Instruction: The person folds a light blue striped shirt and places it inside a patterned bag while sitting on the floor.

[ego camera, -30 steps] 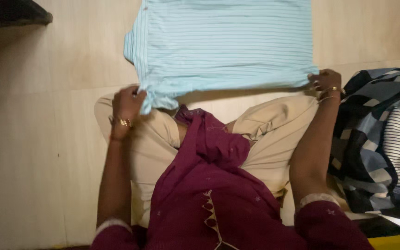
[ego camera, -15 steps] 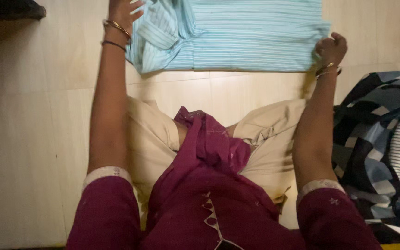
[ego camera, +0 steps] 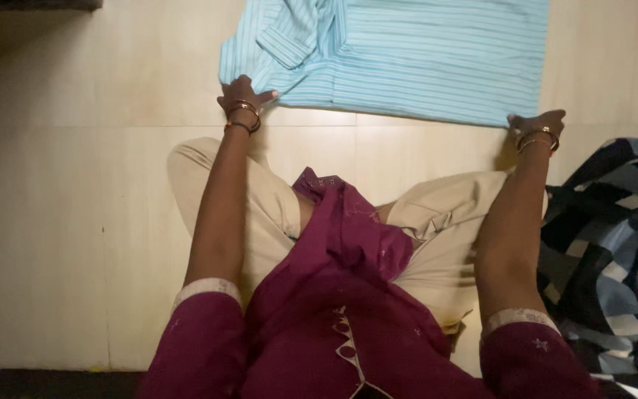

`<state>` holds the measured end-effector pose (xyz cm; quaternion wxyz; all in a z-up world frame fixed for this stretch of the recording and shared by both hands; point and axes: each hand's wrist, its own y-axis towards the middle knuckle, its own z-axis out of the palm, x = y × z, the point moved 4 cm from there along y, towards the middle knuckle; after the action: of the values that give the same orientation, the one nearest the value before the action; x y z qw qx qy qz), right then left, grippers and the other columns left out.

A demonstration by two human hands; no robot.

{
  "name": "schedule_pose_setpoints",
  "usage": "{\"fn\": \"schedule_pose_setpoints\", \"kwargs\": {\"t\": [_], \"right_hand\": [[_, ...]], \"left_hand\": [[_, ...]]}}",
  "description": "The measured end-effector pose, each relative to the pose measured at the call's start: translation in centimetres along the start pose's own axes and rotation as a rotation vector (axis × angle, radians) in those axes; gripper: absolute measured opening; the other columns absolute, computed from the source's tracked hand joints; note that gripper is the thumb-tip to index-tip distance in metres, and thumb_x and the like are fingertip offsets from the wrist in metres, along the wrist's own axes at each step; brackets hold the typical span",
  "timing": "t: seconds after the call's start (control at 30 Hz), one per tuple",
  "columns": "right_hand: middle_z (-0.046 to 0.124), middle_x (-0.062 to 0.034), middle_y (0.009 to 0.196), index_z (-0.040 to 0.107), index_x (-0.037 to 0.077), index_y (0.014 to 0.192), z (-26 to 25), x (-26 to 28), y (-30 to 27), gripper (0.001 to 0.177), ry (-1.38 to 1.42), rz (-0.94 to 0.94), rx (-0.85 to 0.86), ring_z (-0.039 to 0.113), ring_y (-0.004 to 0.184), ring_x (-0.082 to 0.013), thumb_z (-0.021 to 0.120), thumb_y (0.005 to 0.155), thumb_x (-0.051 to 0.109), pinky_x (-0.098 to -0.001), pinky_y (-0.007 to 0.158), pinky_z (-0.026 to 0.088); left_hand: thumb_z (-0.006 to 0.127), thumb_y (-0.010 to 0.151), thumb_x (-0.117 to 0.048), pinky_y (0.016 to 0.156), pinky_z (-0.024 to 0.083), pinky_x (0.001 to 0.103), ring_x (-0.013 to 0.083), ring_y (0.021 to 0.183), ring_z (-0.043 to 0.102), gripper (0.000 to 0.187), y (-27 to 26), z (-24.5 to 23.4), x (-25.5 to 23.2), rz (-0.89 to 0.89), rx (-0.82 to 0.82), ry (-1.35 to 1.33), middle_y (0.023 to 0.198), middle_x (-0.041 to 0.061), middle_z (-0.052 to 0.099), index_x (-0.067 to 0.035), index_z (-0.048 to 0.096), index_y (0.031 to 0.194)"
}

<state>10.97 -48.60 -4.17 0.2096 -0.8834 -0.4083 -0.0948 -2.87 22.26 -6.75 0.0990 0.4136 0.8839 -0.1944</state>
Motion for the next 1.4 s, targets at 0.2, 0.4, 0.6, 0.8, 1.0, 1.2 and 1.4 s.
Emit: {"fn": "schedule_pose_setpoints", "kwargs": {"t": [0.2,0.4,0.6,0.8,1.0,1.2,1.4], "right_hand": [[0.073,-0.0155,0.084,0.071,-0.011,0.104,0.0,-0.9,0.3,0.067,-0.021,-0.006,0.124,0.06,0.06,-0.0223,0.093,0.076,0.045,-0.0499,0.063,0.061],[0.067,-0.0234,0.121,0.065,0.0,0.119,-1.7,-1.6,-0.8,0.078,-0.437,0.082,-0.093,0.067,0.093,-0.0346,0.091,0.065,0.05,-0.0494,0.064,0.059],[0.05,-0.0153,0.149,0.063,0.008,0.129,3.6,4.1,-4.2,0.053,-0.095,-0.529,-0.352,0.043,0.14,-0.0386,0.083,0.092,0.04,-0.0577,0.108,0.037],[0.037,-0.0103,0.166,0.046,0.012,0.154,16.8,12.6,-18.6,0.057,-0.107,-1.029,-0.042,0.03,0.158,-0.0286,0.053,0.104,0.039,-0.0539,0.128,0.021],[0.015,-0.0083,0.174,0.023,0.011,0.165,19.3,17.6,-29.6,0.062,-0.295,-1.242,0.005,0.013,0.16,-0.0292,0.038,0.108,0.031,-0.0564,0.125,0.009],[0.012,-0.0031,0.173,0.013,0.015,0.166,15.7,16.7,-27.4,0.064,-0.34,-1.129,0.082,0.013,0.159,-0.0248,0.033,0.11,0.042,-0.0534,0.127,0.008],[0.01,-0.003,0.175,0.009,0.017,0.167,12.4,11.6,-14.8,0.068,-0.406,-0.832,-0.059,0.009,0.161,-0.0278,0.026,0.111,0.051,-0.0585,0.127,0.004]], "left_hand": [[0.094,0.075,-0.05,0.078,0.051,0.043,0.0225,0.082,0.062,0.064,4.6,-0.1,6.5,0.048,0.345,-0.302,0.091,0.011,0.074,0.002,0.069,0.101],[0.09,0.071,-0.051,0.076,0.052,0.041,0.0214,0.082,0.068,0.049,2.4,0.6,8.7,0.128,0.527,0.016,0.089,0.005,0.075,-0.012,0.074,0.094],[0.073,0.088,-0.067,0.083,0.054,0.045,0.0307,0.089,0.07,0.066,0.5,-1.1,6.4,-0.006,0.6,0.068,0.098,0.014,0.076,-0.002,0.076,0.097],[0.052,0.104,-0.006,0.079,0.051,0.045,0.029,0.085,0.069,0.019,-3.1,-2.9,-2.0,0.123,-0.565,0.231,0.096,0.013,0.071,-0.01,0.07,0.1],[0.053,0.102,-0.017,0.123,0.038,0.042,0.0296,0.145,0.047,0.042,-13.2,5.0,-13.9,0.935,-0.047,-0.039,0.153,0.011,0.055,-0.01,0.055,0.143],[0.034,0.108,-0.049,0.129,0.005,0.051,0.0201,0.16,0.004,0.069,-13.4,6.1,-13.4,0.918,0.047,0.297,0.174,-0.003,0.008,-0.019,0.012,0.167],[0.035,0.107,-0.053,0.125,0.002,0.062,0.0174,0.158,0.006,0.067,-13.9,5.3,-13.4,0.87,-0.011,0.338,0.172,-0.008,0.012,-0.027,0.014,0.165]]}}
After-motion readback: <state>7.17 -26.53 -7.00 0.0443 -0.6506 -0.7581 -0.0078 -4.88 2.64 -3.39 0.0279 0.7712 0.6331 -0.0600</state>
